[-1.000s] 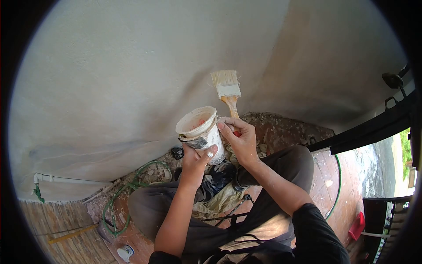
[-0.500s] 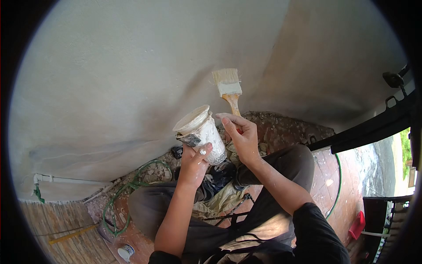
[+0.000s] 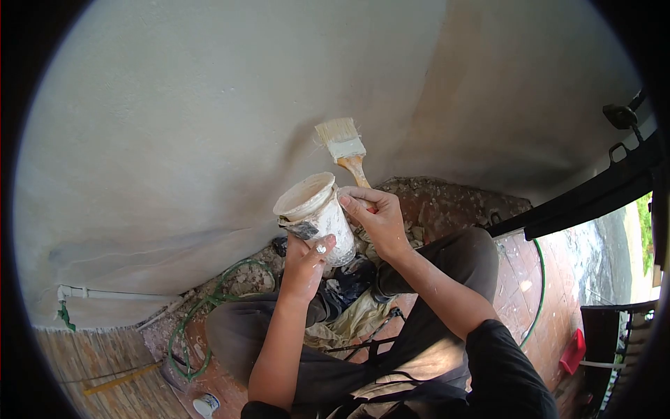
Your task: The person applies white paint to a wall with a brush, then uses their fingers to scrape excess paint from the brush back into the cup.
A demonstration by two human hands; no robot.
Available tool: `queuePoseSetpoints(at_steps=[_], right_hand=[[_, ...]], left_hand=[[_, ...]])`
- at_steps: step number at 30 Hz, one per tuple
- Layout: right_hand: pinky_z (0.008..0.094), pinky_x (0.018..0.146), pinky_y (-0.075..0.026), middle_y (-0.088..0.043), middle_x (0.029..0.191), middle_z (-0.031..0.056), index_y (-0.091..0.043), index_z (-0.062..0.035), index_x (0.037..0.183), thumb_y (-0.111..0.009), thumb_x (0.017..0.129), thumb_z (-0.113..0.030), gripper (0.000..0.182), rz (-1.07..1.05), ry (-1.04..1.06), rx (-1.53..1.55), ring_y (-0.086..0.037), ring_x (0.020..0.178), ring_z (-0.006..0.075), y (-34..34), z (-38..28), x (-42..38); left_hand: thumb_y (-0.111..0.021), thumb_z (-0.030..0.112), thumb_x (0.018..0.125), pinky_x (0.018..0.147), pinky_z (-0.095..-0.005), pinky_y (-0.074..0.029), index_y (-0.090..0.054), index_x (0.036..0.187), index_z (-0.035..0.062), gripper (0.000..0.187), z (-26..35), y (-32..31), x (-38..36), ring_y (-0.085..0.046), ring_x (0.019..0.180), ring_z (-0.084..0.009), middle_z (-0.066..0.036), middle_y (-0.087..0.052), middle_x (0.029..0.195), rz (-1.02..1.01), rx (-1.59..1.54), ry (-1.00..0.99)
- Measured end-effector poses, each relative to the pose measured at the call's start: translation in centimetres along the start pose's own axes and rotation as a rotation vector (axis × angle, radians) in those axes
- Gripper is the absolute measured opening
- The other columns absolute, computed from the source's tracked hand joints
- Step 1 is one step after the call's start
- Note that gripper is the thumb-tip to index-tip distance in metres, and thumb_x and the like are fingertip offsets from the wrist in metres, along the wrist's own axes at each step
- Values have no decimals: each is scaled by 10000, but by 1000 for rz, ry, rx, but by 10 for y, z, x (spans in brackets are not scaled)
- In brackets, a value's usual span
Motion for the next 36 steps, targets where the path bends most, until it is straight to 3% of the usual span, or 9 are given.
queuePoseSetpoints(at_steps=[1, 3, 13, 22, 28, 30, 36], right_hand=[[202, 697, -482, -692, 856, 33, -702, 50, 1001, -721, 858, -148, 245, 2, 0, -1, -571, 760, 43, -2, 0, 1], [196, 527, -360, -584, 686, -46, -688, 49, 1007, -702, 877, -137, 228, 1, 73, -26, -449, 593, 14, -2, -4, 2], [188, 531, -359, -576, 686, -56, -699, 40, 975, -707, 866, -120, 193, 6, 105, -99, -444, 604, 8, 2, -7, 3], [186, 516, -312, -490, 647, -90, -696, 33, 948, -703, 867, -109, 163, 37, 134, -125, -391, 586, 0, 6, -17, 4], [183, 522, -317, -471, 647, -85, -685, 41, 952, -686, 881, -105, 163, 64, 194, -151, -397, 592, 7, 14, -33, 5], [180, 568, -345, -491, 682, -84, -697, 32, 932, -703, 865, -112, 159, 75, 233, -148, -408, 639, 14, 18, -38, 6], [186, 533, -326, -470, 654, -77, -684, 36, 986, -695, 876, -106, 181, 135, 292, -182, -404, 601, 9, 34, -50, 10]], left_hand=[[-685, 66, 809, 1001, -363, -416, -310, 1395, 37, 696, 1, 2, 1, -504, 1188, -194, -102, -486, 1297, -1, -1, 1], [-682, 63, 806, 1003, -361, -414, -322, 1391, 36, 687, -2, 4, 1, -507, 1185, -194, -99, -495, 1289, 2, -27, 17], [-703, 96, 792, 1002, -386, -413, -336, 1389, 38, 703, 0, 2, -1, -504, 1196, -211, -100, -501, 1290, 22, -11, 29], [-712, 91, 784, 1027, -383, -389, -333, 1392, 36, 719, 0, 5, 0, -497, 1208, -220, -104, -499, 1293, 16, -58, 52], [-660, 46, 807, 1049, -407, -365, -301, 1409, 39, 702, 10, 9, 0, -464, 1243, -230, -103, -480, 1313, 47, 107, -58], [-729, 80, 768, 1055, -367, -361, -257, 1421, 33, 807, 15, 7, 1, -455, 1256, -208, -114, -452, 1355, 34, 194, -79], [-707, 81, 791, 1057, -394, -364, -288, 1415, 50, 752, 8, 16, 3, -445, 1264, -229, -103, -449, 1355, 38, 53, -42]])
Point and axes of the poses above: each hand's wrist, its own x-axis towards the middle knuckle, its own y-axis out of the back of the hand, z = x × y, the point moved 9 cm from there along x, towards the middle knuckle
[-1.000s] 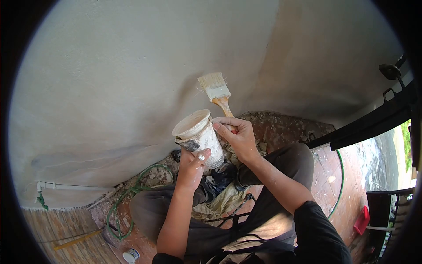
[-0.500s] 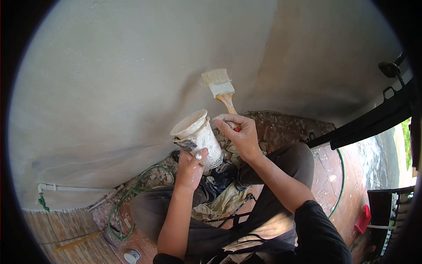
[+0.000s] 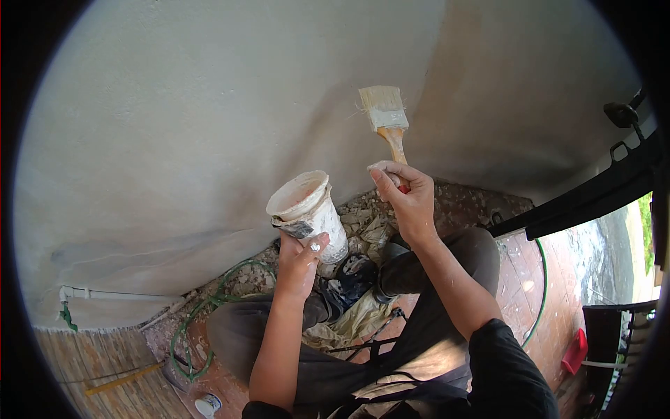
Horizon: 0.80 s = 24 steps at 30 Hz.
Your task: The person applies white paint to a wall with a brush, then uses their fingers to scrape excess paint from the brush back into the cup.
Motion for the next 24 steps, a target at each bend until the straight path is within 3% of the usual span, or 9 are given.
queuePoseSetpoints(at_steps=[3, 6, 10, 12, 15, 19, 21, 22, 24], right_hand=[[189, 522, -322, -488, 654, -75, -695, 26, 979, -705, 869, -115, 179, -31, 3, -164, -403, 597, 5, -2, -7, 0], [194, 511, -310, -511, 656, -75, -713, 13, 961, -711, 866, -126, 169, -85, -76, -97, -391, 602, -3, -12, 15, -8], [201, 513, -317, -562, 760, -33, -723, -37, 1043, -663, 902, -137, 183, -125, 79, -279, -395, 609, 10, -29, -1, -17], [206, 562, -371, -606, 847, 6, -716, -55, 1074, -644, 914, -149, 199, -146, 38, -286, -458, 659, 34, -32, -3, -23], [253, 704, -476, -623, 961, 111, -706, -60, 1095, -666, 890, -181, 241, -153, 62, -176, -572, 791, 111, -38, -4, -29], [223, 689, -436, -645, 891, 65, -701, -5, 1075, -691, 879, -175, 260, -125, 65, -97, -533, 793, 76, -38, 3, -30], [233, 549, -346, -484, 734, -10, -719, -73, 1074, -754, 815, -228, 304, -114, 13, -209, -421, 650, 64, -32, 13, -28], [233, 549, -346, -484, 734, -10, -719, -73, 1074, -754, 815, -228, 304, -114, 11, -210, -421, 650, 64, -31, 13, -28], [233, 517, -265, -383, 687, -47, -727, -78, 1054, -784, 782, -248, 326, -105, 6, -223, -337, 608, 57, -29, 10, -27]], left_hand=[[-643, 97, 824, 1046, -456, -381, -321, 1409, 58, 669, 7, -7, -2, -464, 1253, -279, -121, -480, 1329, -14, -150, -21], [-677, 99, 824, 1051, -447, -372, -332, 1398, 54, 672, 9, -4, -2, -463, 1238, -247, -93, -469, 1323, -3, -220, -31], [-675, 130, 843, 1055, -453, -366, -332, 1395, 40, 657, 8, -5, 0, -456, 1248, -246, -101, -467, 1330, 1, -197, -27], [-665, 228, 863, 1071, -469, -357, -342, 1400, 46, 652, 12, -15, 0, -441, 1276, -271, -123, -456, 1357, -65, -111, -37], [-650, 227, 874, 1085, -467, -337, -324, 1405, 32, 653, 8, -20, 1, -421, 1293, -274, -135, -441, 1368, -68, -136, -31], [-646, 145, 876, 1092, -430, -304, -303, 1406, 21, 644, -1, -24, 1, -415, 1290, -250, -121, -434, 1366, -58, -280, 16], [-621, 211, 891, 1104, -453, -297, -296, 1416, 24, 645, -1, -27, 1, -379, 1328, -273, -139, -402, 1399, -77, -149, -13], [-621, 211, 891, 1104, -453, -297, -296, 1416, 24, 645, -1, -28, 1, -379, 1328, -273, -139, -402, 1399, -77, -149, -11], [-627, 94, 879, 1100, -414, -292, -291, 1410, 16, 633, 1, -29, -1, -399, 1299, -239, -126, -423, 1374, -82, -159, -27]])
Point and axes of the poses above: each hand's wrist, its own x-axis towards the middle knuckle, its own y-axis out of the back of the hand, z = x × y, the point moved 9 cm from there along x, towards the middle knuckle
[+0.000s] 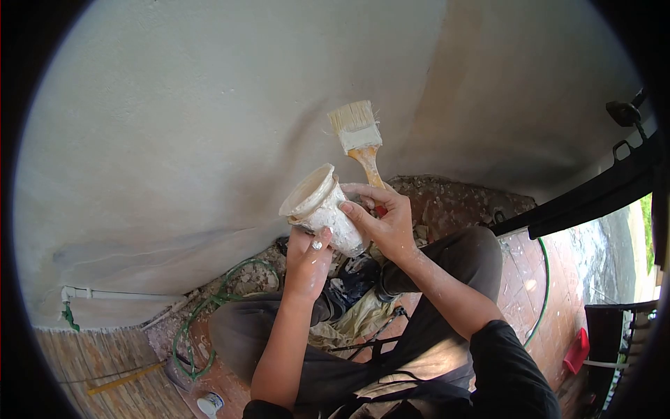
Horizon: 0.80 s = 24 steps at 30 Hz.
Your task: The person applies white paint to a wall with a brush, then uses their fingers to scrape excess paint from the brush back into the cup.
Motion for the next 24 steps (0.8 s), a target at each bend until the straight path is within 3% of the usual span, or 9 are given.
queuePoseSetpoints(at_steps=[3, 10, 12, 15, 18, 22, 24], right_hand=[[212, 562, -286, -484, 735, -41, -720, -5, 1018, -772, 796, -156, 274, 4, 19, -72, -365, 646, 41, 5, -14, 1], [203, 564, -321, -525, 749, -24, -732, -21, 997, -760, 807, -137, 225, 33, 50, -76, -405, 656, 38, 8, -14, 1], [207, 571, -359, -568, 777, -9, -732, -17, 996, -754, 816, -147, 223, 59, 93, -38, -446, 667, 38, 9, -9, 1], [213, 574, -377, -591, 790, 0, -732, -16, 993, -755, 818, -161, 229, 63, 60, -27, -471, 674, 41, 13, -6, 1], [214, 573, -374, -578, 787, -9, -731, -17, 993, -759, 813, -162, 233, 86, 151, 11, -460, 665, 38, 13, -14, 2], [206, 574, -367, -560, 750, -19, -727, -11, 986, -767, 803, -152, 233, 43, 104, -120, -446, 663, 32, 13, -19, 0], [198, 577, -359, -542, 718, -42, -721, 1, 971, -760, 813, -143, 218, 32, 54, -94, -431, 662, 26, 12, -12, 2]], left_hand=[[-637, 61, 865, 1107, -405, -285, -288, 1409, 12, 649, -1, 5, 1, -392, 1305, -232, -128, -415, 1385, 11, 87, -13], [-640, 31, 851, 1117, -397, -275, -273, 1419, 8, 677, -1, 6, 1, -381, 1319, -231, -126, -401, 1406, 8, 111, -37], [-611, 123, 887, 1102, -454, -287, -284, 1428, 30, 639, -1, 4, -2, -378, 1325, -260, -124, -397, 1414, -24, 219, -40], [-608, 113, 888, 1105, -457, -283, -282, 1429, 33, 637, -2, 1, -2, -374, 1330, -262, -126, -395, 1417, -30, 169, -46], [-600, 104, 890, 1108, -458, -280, -279, 1430, 34, 633, -3, 1, -2, -372, 1333, -266, -128, -396, 1417, -13, 161, -32], [-594, 98, 893, 1109, -463, -279, -278, 1431, 38, 628, -1, 0, -1, -370, 1334, -265, -128, -395, 1417, -35, 193, -48], [-641, 53, 849, 1119, -408, -265, -272, 1422, 10, 683, -4, 4, -2, -372, 1324, -239, -128, -393, 1412, -4, 92, 2]])
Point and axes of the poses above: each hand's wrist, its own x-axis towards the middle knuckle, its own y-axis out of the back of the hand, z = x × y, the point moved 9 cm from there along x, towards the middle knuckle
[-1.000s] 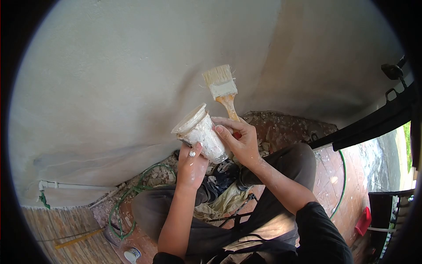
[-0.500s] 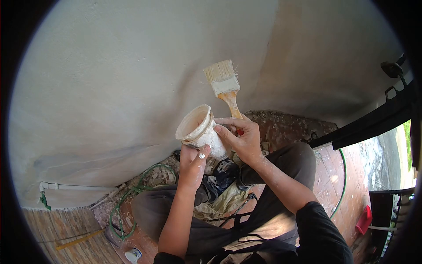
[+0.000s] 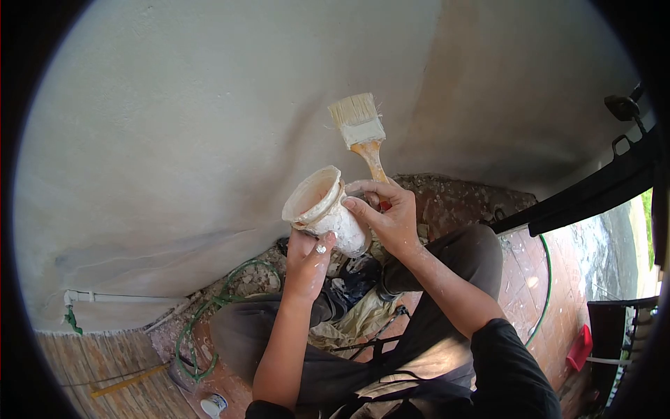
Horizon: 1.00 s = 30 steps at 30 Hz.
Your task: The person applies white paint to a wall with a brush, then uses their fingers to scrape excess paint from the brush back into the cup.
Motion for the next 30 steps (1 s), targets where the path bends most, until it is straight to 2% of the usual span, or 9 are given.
queuePoseSetpoints(at_steps=[3, 7, 9, 12, 18, 23, 27, 29, 30], right_hand=[[185, 575, -349, -526, 689, -64, -716, 15, 956, -744, 833, -129, 191, -5, -45, 178, -417, 655, 19, -5, 15, 4], [177, 572, -351, -522, 690, -75, -712, 24, 953, -698, 880, -134, 174, 10, -73, 203, -413, 649, 13, -1, 14, 6], [185, 549, -322, -496, 676, -74, -714, 21, 956, -652, 921, -167, 201, 47, -53, 206, -381, 625, 14, 3, 10, 5], [206, 528, -281, -464, 674, -72, -715, 18, 964, -606, 953, -200, 244, 23, -61, 155, -344, 605, 21, 3, 8, 3], [222, 525, -256, -383, 647, -82, -715, 15, 978, -568, 974, -218, 276, 22, 14, 95, -310, 594, 30, 3, 2, 2], [220, 530, -256, -367, 643, -86, -714, 14, 989, -557, 978, -210, 274, 11, -3, 117, -305, 595, 29, 2, 4, 2], [218, 534, -259, -365, 639, -87, -712, 13, 1001, -556, 979, -199, 265, 8, -9, 102, -308, 598, 28, 2, 4, 2], [216, 535, -261, -366, 642, -85, -711, 14, 1004, -569, 970, -194, 254, -1, -13, 129, -309, 599, 28, 0, 5, 2], [214, 537, -263, -367, 645, -83, -710, 14, 1007, -582, 961, -189, 244, -7, -19, 155, -309, 601, 28, -1, 7, 2]], left_hand=[[-638, 69, 851, 1110, -411, -276, -275, 1421, 10, 679, 1, -4, 0, -376, 1321, -244, -127, -399, 1409, -24, -60, 34], [-624, 94, 862, 1102, -419, -288, -274, 1421, 12, 665, 1, -4, 1, -387, 1315, -249, -125, -409, 1401, -22, -90, 48], [-602, 233, 881, 1111, -465, -289, -275, 1439, 38, 675, -3, 0, 0, -373, 1333, -281, -150, -390, 1424, -3, -112, 41], [-552, 299, 885, 1105, -453, -301, -260, 1452, 35, 691, -1, 2, 2, -387, 1325, -289, -172, -377, 1445, 37, -294, 68], [-485, 429, 868, 975, -446, -438, -319, 1441, 59, 701, 8, 8, 5, -502, 1202, -302, -188, -415, 1421, 79, -364, 26], [-458, 439, 901, 920, -461, -472, -353, 1417, 34, 664, 4, -4, 4, -561, 1128, -319, -206, -471, 1359, -171, -648, 104], [-490, 438, 913, 931, -450, -463, -386, 1389, 53, 621, 2, 10, 3, -553, 1111, -284, -157, -507, 1297, 47, -296, 55], [-543, 308, 942, 995, -433, -418, -308, 1422, 68, 586, 3, 27, 1, -506, 1188, -267, -132, -476, 1327, 237, -72, -35], [-543, 308, 942, 995, -433, -418, -308, 1422, 68, 586, 4, 23, 1, -506, 1188, -267, -132, -476, 1327, 241, -74, -40]])
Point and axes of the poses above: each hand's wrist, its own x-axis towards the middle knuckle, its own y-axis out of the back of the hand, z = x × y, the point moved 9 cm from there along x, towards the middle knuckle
